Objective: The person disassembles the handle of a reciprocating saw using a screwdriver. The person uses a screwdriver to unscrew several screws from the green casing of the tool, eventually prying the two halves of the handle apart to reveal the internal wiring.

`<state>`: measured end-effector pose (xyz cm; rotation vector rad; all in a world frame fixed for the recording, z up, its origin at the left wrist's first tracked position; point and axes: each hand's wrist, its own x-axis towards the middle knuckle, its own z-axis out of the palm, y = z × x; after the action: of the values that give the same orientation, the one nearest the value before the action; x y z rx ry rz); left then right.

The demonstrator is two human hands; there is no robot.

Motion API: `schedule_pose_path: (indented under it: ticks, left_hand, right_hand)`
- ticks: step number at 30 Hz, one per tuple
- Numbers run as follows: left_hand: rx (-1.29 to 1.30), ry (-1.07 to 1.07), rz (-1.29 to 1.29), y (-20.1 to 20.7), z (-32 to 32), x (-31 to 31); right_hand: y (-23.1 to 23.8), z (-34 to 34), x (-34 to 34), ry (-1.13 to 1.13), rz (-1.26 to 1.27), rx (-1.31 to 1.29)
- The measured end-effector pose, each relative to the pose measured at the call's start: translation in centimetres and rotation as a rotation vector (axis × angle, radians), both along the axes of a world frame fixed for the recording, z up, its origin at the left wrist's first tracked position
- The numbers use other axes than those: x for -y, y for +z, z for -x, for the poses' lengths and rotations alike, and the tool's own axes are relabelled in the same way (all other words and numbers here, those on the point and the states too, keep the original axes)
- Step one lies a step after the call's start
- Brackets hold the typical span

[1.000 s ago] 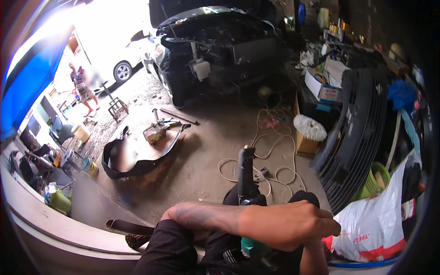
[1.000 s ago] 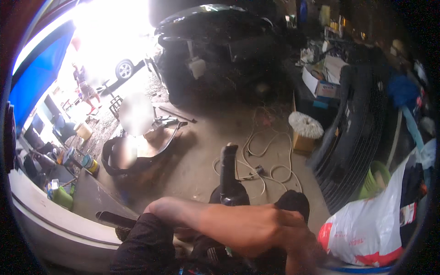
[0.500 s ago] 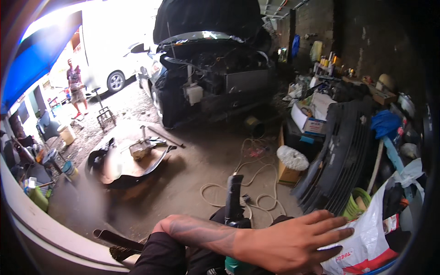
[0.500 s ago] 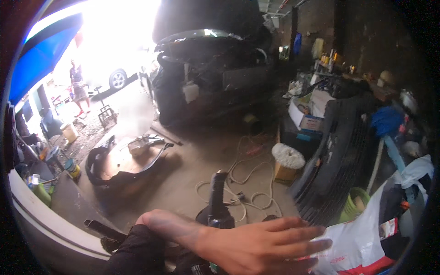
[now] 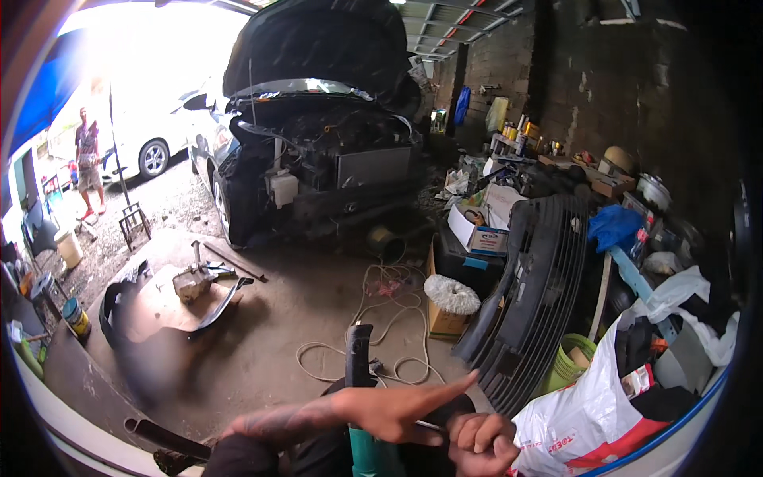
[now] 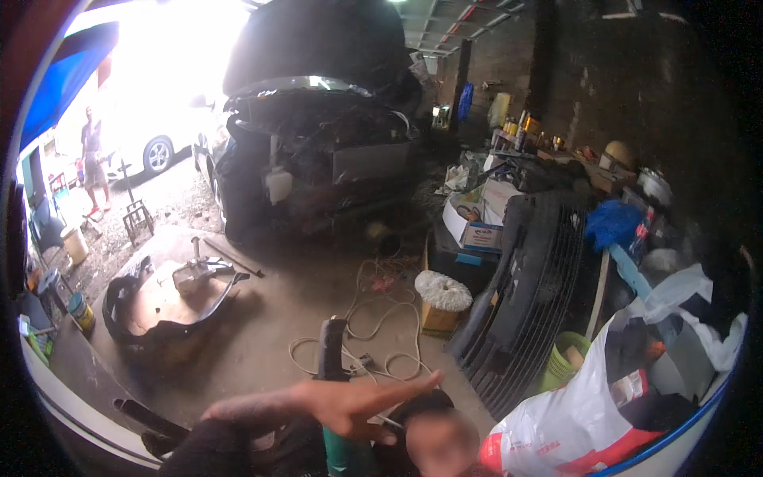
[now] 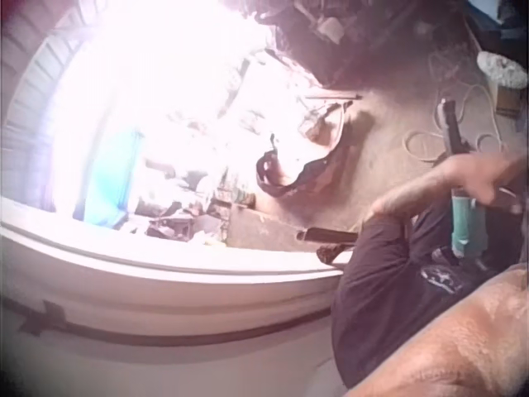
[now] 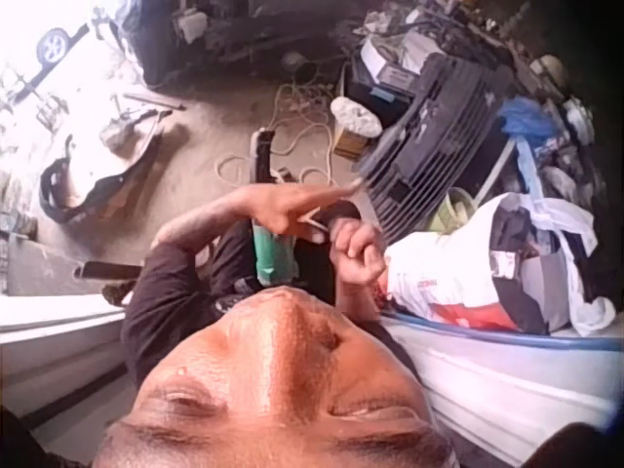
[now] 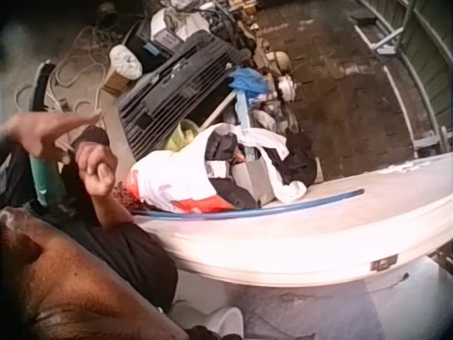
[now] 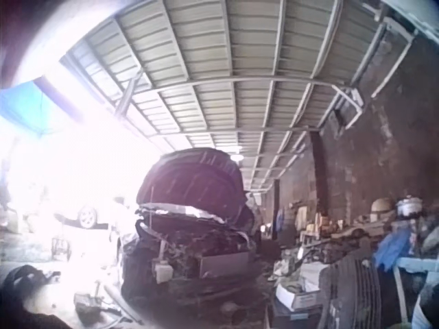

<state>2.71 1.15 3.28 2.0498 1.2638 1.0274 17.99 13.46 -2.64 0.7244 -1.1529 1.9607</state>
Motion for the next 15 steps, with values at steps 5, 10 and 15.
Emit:
schedule_pose_path:
  ticks: [5,10,15]
  left_hand:
    - [-0.231,0.259,0.153,-3.9,-0.7,1.8]
    - [-0.082,0.414,-0.096,-6.0,-0.9,0.8]
    - [-0.143,0.324,0.058,-3.7,-1.1,2.8]
  right_hand:
    - [3.9,3.6,-1.6,0.385,-0.374,0.100]
    - [1.6,2.7,2.7,-0.633,0.082,0.123]
    - [3.0,2.8,-1.3,0.335,-0.365,-0.074]
